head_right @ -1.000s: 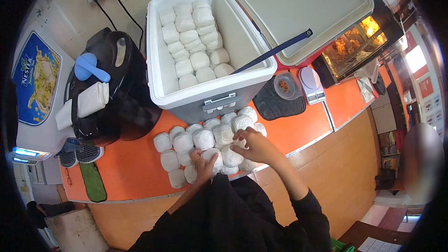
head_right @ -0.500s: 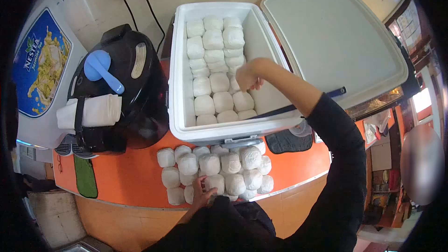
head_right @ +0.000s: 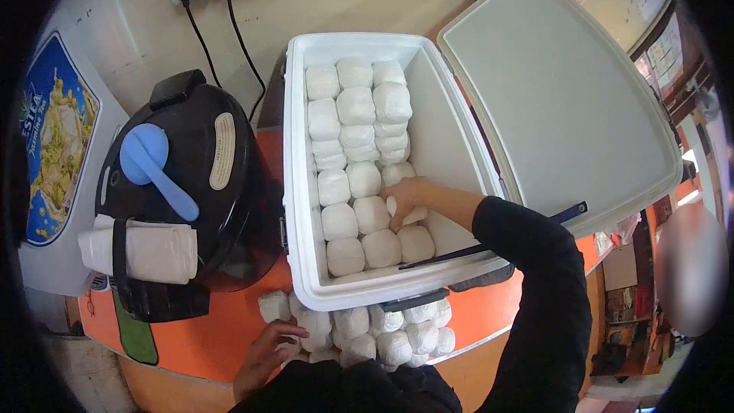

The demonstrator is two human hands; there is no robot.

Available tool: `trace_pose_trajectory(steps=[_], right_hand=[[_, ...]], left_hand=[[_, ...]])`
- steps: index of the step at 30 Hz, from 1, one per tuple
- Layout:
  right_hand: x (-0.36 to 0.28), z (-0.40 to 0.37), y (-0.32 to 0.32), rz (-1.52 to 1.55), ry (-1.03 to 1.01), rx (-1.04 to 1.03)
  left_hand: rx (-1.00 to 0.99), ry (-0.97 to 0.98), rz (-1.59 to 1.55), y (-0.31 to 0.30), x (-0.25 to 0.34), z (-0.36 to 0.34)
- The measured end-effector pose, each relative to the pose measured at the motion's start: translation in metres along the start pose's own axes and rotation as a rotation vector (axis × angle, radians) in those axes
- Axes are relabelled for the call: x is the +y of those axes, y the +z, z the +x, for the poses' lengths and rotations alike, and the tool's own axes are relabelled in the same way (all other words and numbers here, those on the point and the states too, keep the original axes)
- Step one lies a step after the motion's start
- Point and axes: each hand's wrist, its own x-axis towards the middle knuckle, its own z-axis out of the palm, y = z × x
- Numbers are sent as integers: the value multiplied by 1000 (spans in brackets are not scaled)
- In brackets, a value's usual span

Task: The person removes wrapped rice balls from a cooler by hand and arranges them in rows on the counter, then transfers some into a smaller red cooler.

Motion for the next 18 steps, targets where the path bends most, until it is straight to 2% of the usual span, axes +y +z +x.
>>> trace_pose_trajectory(steps=[2, 3, 5, 7, 8, 10, 11, 13, 14, 16, 17, 18], right_hand=[[-18, -34, -34, -199, 108, 74], [-41, -71, -63, -202, 140, 107], [-83, -153, -113, -114, 132, 214], [-119, -221, -143, 78, -7, 365], [-141, -248, -151, 101, -23, 427], [-164, -277, -146, 125, -308, 591], [-171, -282, -146, 123, -305, 600], [-179, -285, -146, 157, -493, 458], [-174, -285, -151, 157, -494, 459], [-149, -278, -173, 487, -472, -6], [-119, -245, -168, 421, -519, -59], [-107, -226, -169, 414, -292, -156]], left_hand=[[-28, 376, 7, -3, 32, -4], [-30, 377, 4, -1, 46, -2], [-77, 641, -210, 12, 78, 9], [186, 618, -295, 55, 136, 22], [138, 588, -376, 63, 150, 35], [84, 565, -452, 76, 166, 47], [101, 551, -510, 82, 170, 50], [199, 557, -640, 90, 178, 49], [199, 558, -639, 88, 175, 46], [192, 571, -511, 81, 160, 34], [221, 561, -600, 82, 155, 30], [236, 565, -607, 80, 145, 24]])
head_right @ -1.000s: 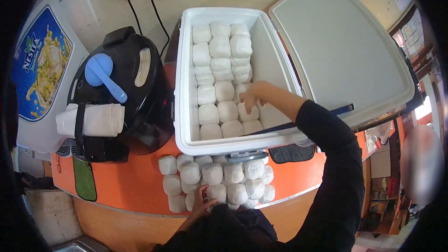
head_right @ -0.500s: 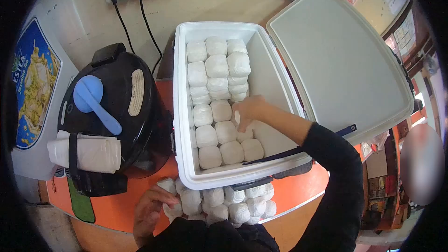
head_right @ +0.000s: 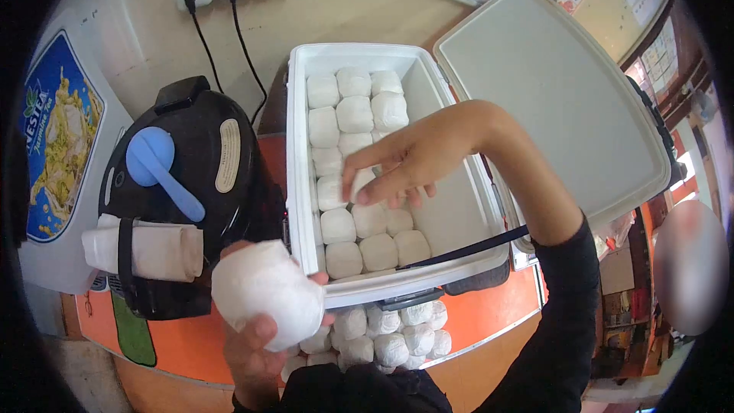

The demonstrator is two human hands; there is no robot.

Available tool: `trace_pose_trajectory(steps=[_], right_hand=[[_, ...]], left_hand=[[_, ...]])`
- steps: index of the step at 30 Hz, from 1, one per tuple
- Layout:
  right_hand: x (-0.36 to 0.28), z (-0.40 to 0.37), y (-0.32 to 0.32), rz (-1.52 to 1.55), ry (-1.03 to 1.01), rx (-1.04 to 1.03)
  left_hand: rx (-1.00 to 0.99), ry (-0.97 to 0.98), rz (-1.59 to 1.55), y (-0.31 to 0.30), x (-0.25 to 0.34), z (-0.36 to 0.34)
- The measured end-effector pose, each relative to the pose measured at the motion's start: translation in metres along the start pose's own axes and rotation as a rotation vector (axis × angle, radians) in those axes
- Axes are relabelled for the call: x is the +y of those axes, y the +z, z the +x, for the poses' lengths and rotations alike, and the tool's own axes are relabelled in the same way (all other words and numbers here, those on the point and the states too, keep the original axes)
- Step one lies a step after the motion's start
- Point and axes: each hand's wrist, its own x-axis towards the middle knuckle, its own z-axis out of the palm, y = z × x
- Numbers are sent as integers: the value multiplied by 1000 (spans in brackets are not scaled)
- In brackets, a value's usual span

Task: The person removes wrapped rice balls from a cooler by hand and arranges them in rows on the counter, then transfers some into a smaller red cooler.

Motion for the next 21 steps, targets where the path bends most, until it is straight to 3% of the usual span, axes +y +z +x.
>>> trace_pose_trajectory(steps=[3, 5, 6, 8, 9, 11, 12, 14, 16, 18, 20, 21], right_hand=[[100, 97, -2, -136, 382, -89], [155, 151, 17, -125, 620, 63], [170, 168, 27, -136, 611, 56], [201, 196, 38, -391, 536, 266], [253, 234, 39, -398, 531, 260], [353, 306, 56, -512, 313, 509], [327, 292, 62, -513, 311, 503], [277, 263, 71, -535, 552, 539], [299, 254, 77, -517, 437, 636], [288, 245, 75, -494, 318, 729], [247, 223, 57, -229, 398, 567], [235, 213, 51, -235, 391, 570]], left_hand=[[83, 35, 49, -29, -6, -20], [182, -7, -2, -55, -25, -41], [265, -54, -51, -63, -30, -47], [240, 30, -27, -60, -26, -50], [256, -11, 34, -71, -37, -59], [284, -66, 93, -86, -55, -78], [215, -54, 147, -89, -63, -83], [145, -33, 201, -112, -92, -99], [210, 2, 639, -147, -130, -118], [240, -77, 533, -117, -105, -114], [268, -376, 614, -130, -121, -121], [273, -368, 614, -136, -130, -123]])
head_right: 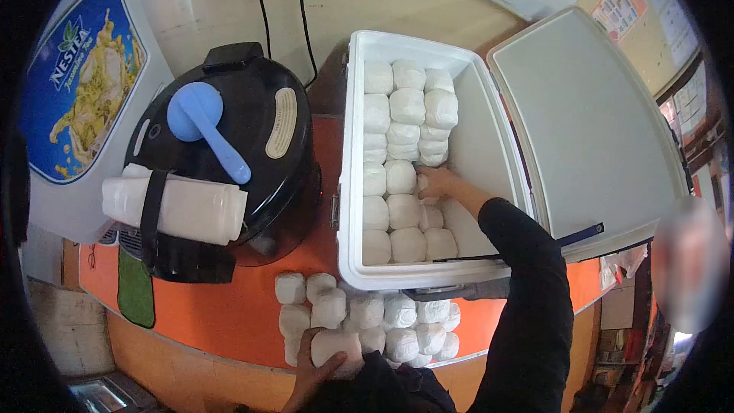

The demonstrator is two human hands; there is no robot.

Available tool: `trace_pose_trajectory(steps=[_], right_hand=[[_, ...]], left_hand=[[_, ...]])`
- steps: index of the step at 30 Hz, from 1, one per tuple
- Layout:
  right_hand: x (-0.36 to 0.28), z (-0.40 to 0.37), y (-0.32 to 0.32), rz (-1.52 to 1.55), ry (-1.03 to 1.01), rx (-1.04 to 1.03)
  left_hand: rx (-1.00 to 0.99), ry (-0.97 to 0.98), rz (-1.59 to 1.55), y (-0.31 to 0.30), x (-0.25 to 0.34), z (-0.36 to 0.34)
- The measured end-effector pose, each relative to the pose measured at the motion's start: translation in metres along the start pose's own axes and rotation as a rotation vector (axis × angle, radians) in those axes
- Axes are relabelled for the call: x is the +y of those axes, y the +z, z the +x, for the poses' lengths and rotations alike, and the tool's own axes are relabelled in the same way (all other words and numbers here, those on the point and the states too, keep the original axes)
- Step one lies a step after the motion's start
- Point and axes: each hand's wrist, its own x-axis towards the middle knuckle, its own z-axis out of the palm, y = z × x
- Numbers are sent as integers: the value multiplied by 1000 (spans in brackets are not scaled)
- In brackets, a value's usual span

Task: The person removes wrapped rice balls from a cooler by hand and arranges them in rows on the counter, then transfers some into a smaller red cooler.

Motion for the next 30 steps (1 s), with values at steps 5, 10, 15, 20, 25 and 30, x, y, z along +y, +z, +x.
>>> trace_pose_trajectory(steps=[5, 10, 15, 20, 25, 30], right_hand=[[-23, -25, -21, 75, 146, -168], [-15, -61, -55, 217, 83, -230], [-79, -236, -149, 415, -171, 79], [-122, -355, -128, 692, -545, 163], [-162, -349, -22, 632, -796, 35], [-211, -302, 132, 409, -544, -141]], left_hand=[[108, 0, 254, -4, -64, 10], [123, 198, 486, -13, -129, 14], [81, 187, 301, -9, -114, 13], [197, 223, -26, -21, -97, 27], [243, 275, -92, -53, -46, 49], [165, 274, 178, -85, -41, 107]])
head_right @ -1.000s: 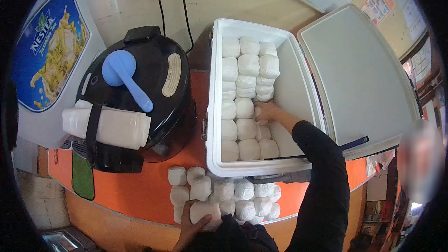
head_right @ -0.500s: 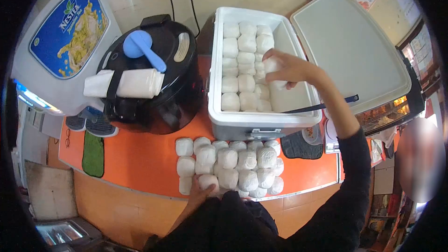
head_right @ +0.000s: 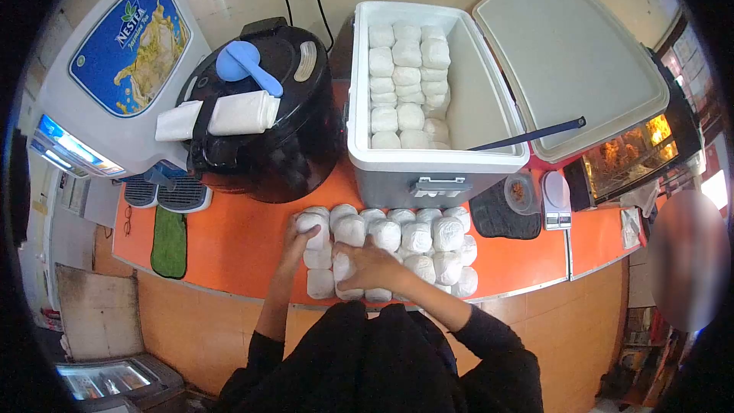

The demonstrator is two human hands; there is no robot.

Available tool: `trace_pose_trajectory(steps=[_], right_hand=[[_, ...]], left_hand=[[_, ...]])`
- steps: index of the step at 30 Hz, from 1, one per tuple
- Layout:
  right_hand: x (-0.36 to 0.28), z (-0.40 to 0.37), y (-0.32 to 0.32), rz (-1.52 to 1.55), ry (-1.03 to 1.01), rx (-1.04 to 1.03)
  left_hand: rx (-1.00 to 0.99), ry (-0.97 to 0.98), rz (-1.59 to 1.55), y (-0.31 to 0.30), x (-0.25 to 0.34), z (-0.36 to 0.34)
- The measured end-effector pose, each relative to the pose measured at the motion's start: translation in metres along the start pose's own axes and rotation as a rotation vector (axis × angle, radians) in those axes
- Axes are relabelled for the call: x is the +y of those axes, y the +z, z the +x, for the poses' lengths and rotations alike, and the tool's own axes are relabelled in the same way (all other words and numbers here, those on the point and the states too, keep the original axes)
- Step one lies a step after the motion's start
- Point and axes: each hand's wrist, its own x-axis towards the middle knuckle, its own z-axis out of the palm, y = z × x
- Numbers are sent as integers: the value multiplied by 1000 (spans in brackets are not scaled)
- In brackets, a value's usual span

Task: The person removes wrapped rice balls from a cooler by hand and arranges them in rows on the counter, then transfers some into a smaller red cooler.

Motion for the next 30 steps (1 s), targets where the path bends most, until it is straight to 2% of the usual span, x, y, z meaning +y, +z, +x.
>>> trace_pose_trajectory(steps=[1, 2, 3, 4, 7, 8, 10, 11, 13, 15, 17, 18, 20, 21, 22, 24, 27, 28, 30], right_hand=[[2, 9, 22, -57, 58, -10], [3, 16, 40, -57, 55, -7], [5, 22, 55, -119, 154, 13], [8, 28, 68, -180, 254, 33], [29, 42, 102, -308, 337, 91], [36, 45, 111, -309, 295, 100], [24, 37, 93, -317, 284, 32], [13, 30, 78, -319, 268, -30], [-3, 12, 13, -234, 116, -172], [-31, -15, -77, -137, -30, -239], [-47, -33, -167, -80, -63, -143], [-39, -35, -201, 0, -124, 12], [-28, -17, -277, -267, 122, -29], [-19, 4, -304, -281, 363, -92], [37, 41, -323, -481, 365, -299], [101, 94, -329, -195, 701, -412], [191, 139, -293, -262, 817, -460], [211, 146, -281, -271, 841, -387], [246, 160, -268, -282, 878, -320]], left_hand=[[-1, 3, 3, 2, -17, 11], [-26, 77, 59, 5, -37, 20], [-51, 151, 115, 7, -46, 26], [12, 108, 158, 12, -33, 17], [99, 222, 106, 17, -66, 29], [99, 223, 100, 18, -67, 27], [160, 329, 250, 20, -64, 18], [162, 334, 242, 20, -64, 16], [227, 314, 517, 19, -66, 12], [264, 284, 563, 20, -59, 10], [219, 212, 594, 16, -56, 10], [177, 265, 576, 13, -56, 11], [196, 261, 578, 16, -46, 7], [225, 250, 589, 17, -40, 6], [213, 259, 580, 17, -38, 7], [191, 291, 553, 15, -38, 7], [170, 226, 506, 16, -25, 4], [163, 231, 502, 17, -29, 5], [224, 87, 511, 20, -35, 5]])
